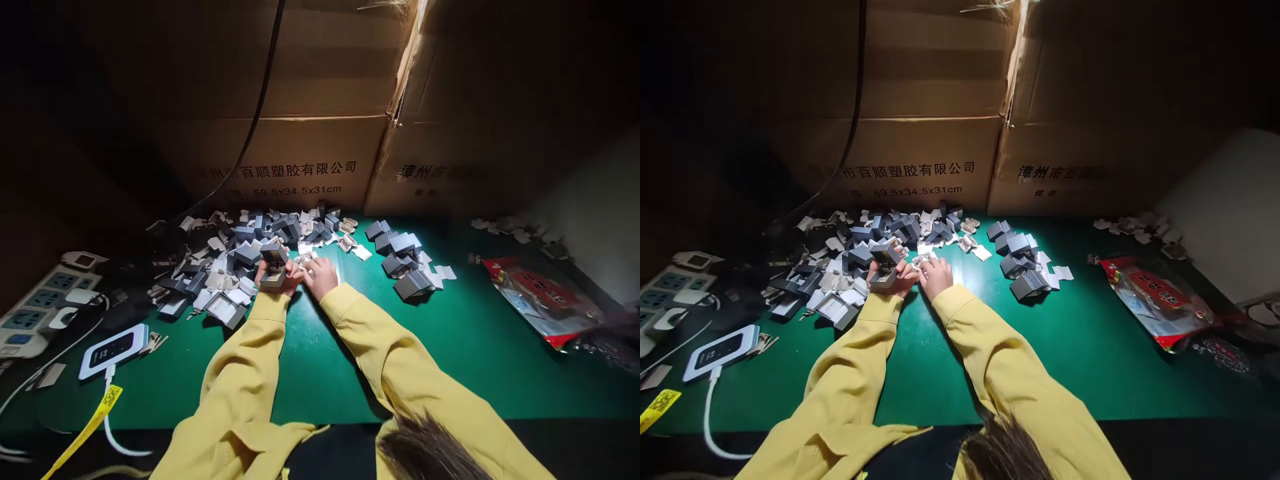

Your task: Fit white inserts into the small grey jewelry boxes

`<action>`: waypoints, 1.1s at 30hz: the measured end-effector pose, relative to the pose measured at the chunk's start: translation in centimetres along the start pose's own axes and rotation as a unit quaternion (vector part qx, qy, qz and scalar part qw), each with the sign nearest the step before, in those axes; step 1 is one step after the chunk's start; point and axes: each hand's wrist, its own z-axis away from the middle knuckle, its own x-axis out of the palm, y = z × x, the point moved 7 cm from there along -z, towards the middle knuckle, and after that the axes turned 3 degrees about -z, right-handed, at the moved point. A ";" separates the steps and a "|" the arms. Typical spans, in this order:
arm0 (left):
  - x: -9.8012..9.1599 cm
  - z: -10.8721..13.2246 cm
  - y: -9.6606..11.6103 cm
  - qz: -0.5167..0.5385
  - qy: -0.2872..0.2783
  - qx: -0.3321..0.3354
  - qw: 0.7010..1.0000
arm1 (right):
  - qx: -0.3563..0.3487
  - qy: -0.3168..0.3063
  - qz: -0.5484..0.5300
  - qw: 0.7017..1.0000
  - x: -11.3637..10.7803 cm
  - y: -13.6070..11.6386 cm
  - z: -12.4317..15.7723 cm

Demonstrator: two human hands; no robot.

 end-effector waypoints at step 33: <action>4.9 -1.5 -11.7 -0.102 -0.028 -0.321 0.941 | 0.026 0.069 -0.146 0.987 -10.7 7.2 3.1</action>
